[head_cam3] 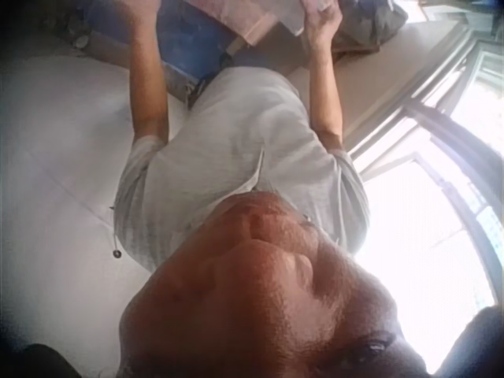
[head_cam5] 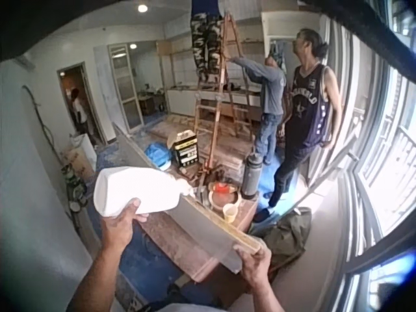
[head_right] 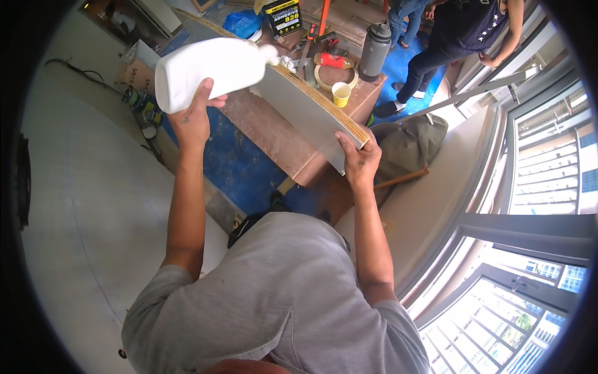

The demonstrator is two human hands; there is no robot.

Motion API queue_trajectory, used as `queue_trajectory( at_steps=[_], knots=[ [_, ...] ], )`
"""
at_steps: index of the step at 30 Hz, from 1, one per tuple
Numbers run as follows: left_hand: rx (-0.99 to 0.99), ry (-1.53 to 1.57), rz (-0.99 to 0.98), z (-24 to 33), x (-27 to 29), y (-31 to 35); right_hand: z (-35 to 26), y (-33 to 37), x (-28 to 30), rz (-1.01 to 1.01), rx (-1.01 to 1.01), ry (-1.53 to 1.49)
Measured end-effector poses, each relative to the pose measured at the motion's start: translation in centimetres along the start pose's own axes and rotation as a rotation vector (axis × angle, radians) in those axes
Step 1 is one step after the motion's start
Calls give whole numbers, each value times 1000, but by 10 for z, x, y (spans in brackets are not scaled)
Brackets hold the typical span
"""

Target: The person applies glue from a white bottle onto the edge of a wooden board and then spreads it with a small wooden block.

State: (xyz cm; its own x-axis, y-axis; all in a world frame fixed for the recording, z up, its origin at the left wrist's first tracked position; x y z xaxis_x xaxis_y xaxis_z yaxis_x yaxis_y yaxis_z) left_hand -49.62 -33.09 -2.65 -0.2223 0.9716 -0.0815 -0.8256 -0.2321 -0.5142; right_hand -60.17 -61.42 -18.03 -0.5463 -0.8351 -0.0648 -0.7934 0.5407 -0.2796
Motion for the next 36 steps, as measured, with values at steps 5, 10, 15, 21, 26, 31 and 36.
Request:
queue_trajectory(
  at_steps=[5, 10, 15, 21, 26, 31, 36],
  knots=[
    [-10, -74, -7, -10, 1, -6, 1, 1, 1, 0, -14, -49],
    [-32, -13, -29, -3, -5, 0, 0, 2, -1, 23, 12, -18],
    [-19, -68, 21, -11, 5, -12, 0, 2, -2, 20, -23, -35],
    [1, 8, -13, -13, 4, -15, 2, 1, 0, 15, -14, -28],
    [52, -115, 46, -20, 11, -29, 2, 2, 0, 22, -15, -21],
    [4, -50, -8, -14, 11, -24, 0, 3, -2, 15, 25, -42],
    [43, -42, 53, -29, 20, -38, 0, 3, -1, 15, -12, -5]
  ],
)
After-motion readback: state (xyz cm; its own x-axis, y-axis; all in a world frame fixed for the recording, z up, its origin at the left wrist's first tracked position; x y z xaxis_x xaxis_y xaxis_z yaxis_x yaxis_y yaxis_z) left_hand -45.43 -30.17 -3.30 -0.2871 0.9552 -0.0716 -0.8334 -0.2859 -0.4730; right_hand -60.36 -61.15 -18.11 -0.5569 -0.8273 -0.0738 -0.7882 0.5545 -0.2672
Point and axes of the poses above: each hand's wrist, its own y-axis away from the middle knuckle, its own x-axis out of the back of the hand, z = x × y, the point moved 2 cm from there along -y, towards the middle knuckle, and after that the axes turned 5 degrees about z, right-handed, at the moved point
